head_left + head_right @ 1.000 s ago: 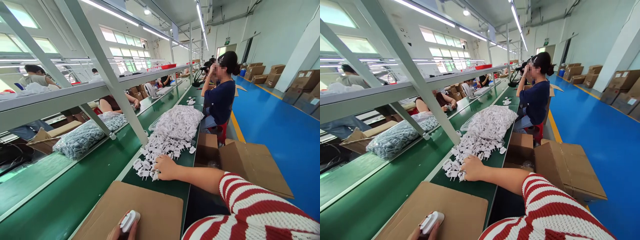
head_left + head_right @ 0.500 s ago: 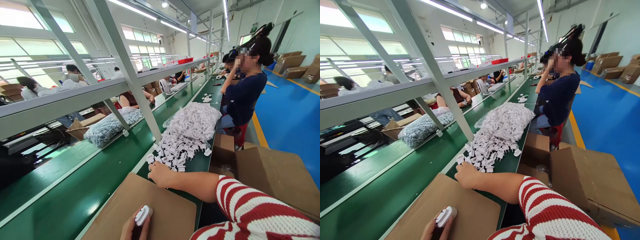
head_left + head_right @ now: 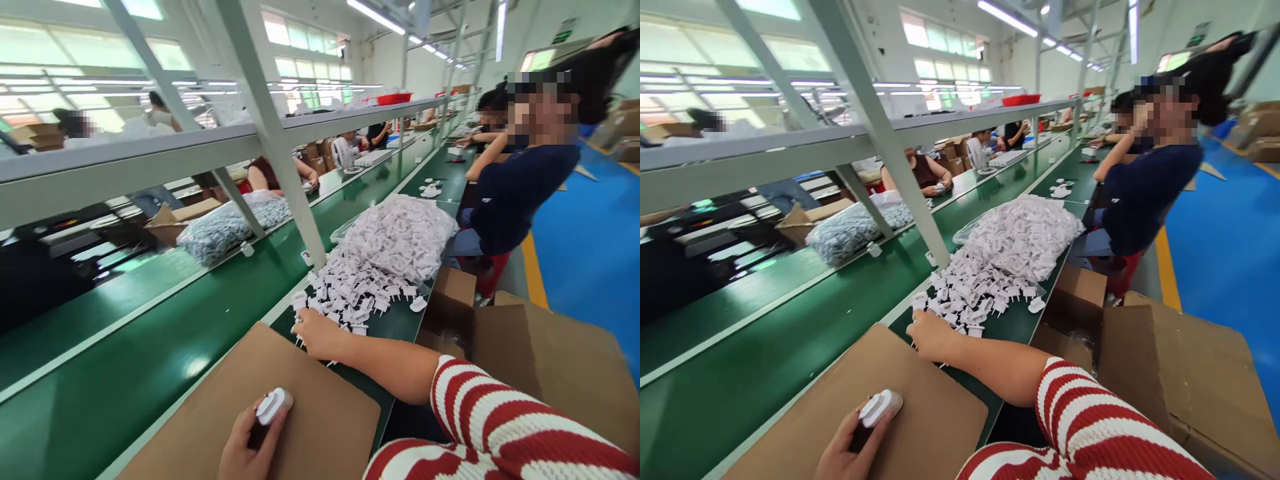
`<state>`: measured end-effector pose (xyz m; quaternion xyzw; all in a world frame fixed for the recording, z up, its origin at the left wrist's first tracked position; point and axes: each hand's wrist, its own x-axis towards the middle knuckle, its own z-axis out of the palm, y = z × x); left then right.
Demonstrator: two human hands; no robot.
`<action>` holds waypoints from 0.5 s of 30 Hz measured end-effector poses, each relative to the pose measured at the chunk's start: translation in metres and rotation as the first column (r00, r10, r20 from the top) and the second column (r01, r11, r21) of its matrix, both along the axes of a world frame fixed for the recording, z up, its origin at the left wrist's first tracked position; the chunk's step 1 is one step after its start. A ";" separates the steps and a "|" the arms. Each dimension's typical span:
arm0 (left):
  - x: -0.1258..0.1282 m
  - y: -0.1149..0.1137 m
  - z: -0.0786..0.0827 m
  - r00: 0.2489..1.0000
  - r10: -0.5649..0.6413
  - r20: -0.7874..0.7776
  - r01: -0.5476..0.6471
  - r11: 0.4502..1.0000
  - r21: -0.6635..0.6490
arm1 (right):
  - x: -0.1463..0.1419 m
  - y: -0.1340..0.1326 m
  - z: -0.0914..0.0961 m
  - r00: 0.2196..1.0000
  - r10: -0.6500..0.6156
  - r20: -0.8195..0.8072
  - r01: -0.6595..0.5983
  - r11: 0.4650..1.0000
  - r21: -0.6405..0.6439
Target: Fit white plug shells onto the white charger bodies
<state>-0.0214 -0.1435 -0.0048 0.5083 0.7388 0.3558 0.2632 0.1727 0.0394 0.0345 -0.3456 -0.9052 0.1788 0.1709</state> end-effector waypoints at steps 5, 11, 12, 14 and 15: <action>0.012 0.002 0.017 0.970 0.093 0.225 -0.086 0.995 -0.041 | 0.003 0.001 0.001 0.988 0.040 -0.146 -0.048 0.997 -0.052; -0.033 0.029 0.032 0.913 0.331 0.237 -0.352 0.935 0.052 | 0.001 -0.008 0.009 0.979 -0.012 -0.202 -0.021 0.987 -0.159; -0.046 0.036 0.035 0.907 0.382 0.181 -0.398 0.915 0.065 | 0.001 -0.010 0.009 0.978 -0.022 -0.210 -0.015 0.985 -0.171; -0.072 0.054 0.040 0.871 0.490 0.039 -0.491 0.867 0.080 | -0.001 -0.014 0.009 0.974 -0.003 -0.228 -0.042 0.980 -0.195; -0.085 0.063 0.042 0.843 0.536 -0.037 -0.532 0.843 0.085 | -0.003 -0.015 0.008 0.971 0.014 -0.239 -0.065 0.976 -0.206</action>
